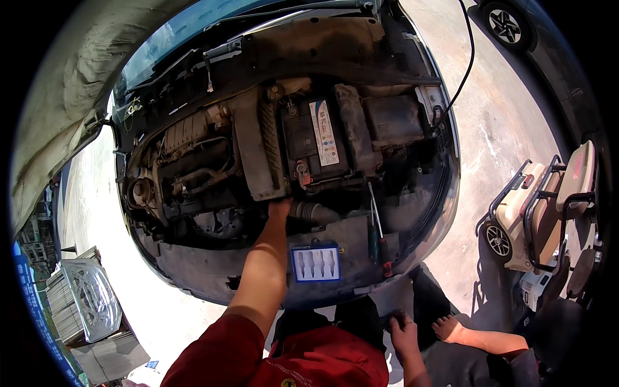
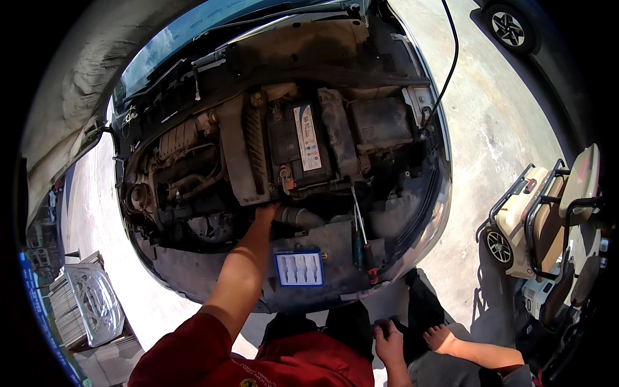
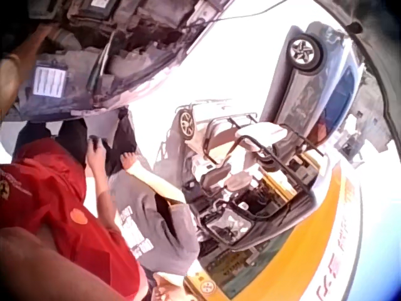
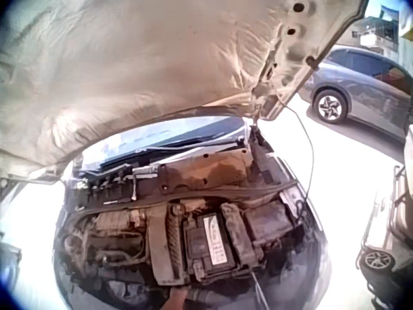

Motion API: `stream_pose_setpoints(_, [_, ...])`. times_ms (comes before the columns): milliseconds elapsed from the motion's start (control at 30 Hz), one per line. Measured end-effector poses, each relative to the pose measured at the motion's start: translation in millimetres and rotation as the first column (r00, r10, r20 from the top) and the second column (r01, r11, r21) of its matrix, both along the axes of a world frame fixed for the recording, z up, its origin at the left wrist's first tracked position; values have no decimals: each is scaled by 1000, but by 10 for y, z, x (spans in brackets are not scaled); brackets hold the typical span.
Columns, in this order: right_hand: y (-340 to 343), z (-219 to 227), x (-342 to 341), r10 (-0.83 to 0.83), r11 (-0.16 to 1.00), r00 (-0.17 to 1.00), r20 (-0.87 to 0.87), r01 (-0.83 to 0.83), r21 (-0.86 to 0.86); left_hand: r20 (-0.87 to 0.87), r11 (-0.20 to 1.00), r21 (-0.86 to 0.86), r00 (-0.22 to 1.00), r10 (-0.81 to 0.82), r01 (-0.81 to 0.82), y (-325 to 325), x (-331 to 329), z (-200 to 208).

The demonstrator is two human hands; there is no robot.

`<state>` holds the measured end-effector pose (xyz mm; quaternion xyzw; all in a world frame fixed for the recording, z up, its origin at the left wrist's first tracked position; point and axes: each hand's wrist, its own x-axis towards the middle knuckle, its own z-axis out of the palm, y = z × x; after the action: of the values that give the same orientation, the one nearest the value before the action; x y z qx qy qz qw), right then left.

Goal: The person works on a car engine, using a socket wrench to loosen and remove bolts, handling an engine component, and placing it into a blue tray.

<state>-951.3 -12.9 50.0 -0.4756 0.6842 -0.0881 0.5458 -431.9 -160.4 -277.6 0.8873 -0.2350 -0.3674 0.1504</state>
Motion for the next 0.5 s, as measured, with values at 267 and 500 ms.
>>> stream_pose_setpoints(267, [-513,-102,-49,77,995,997,10,-77,69,100,948,79,944,-315,309,27,-65,301])
stream_pose_setpoints(500, [-574,-152,273,118,987,990,77,-126,99,-390,903,-219,881,267,-370,179,-132,193])
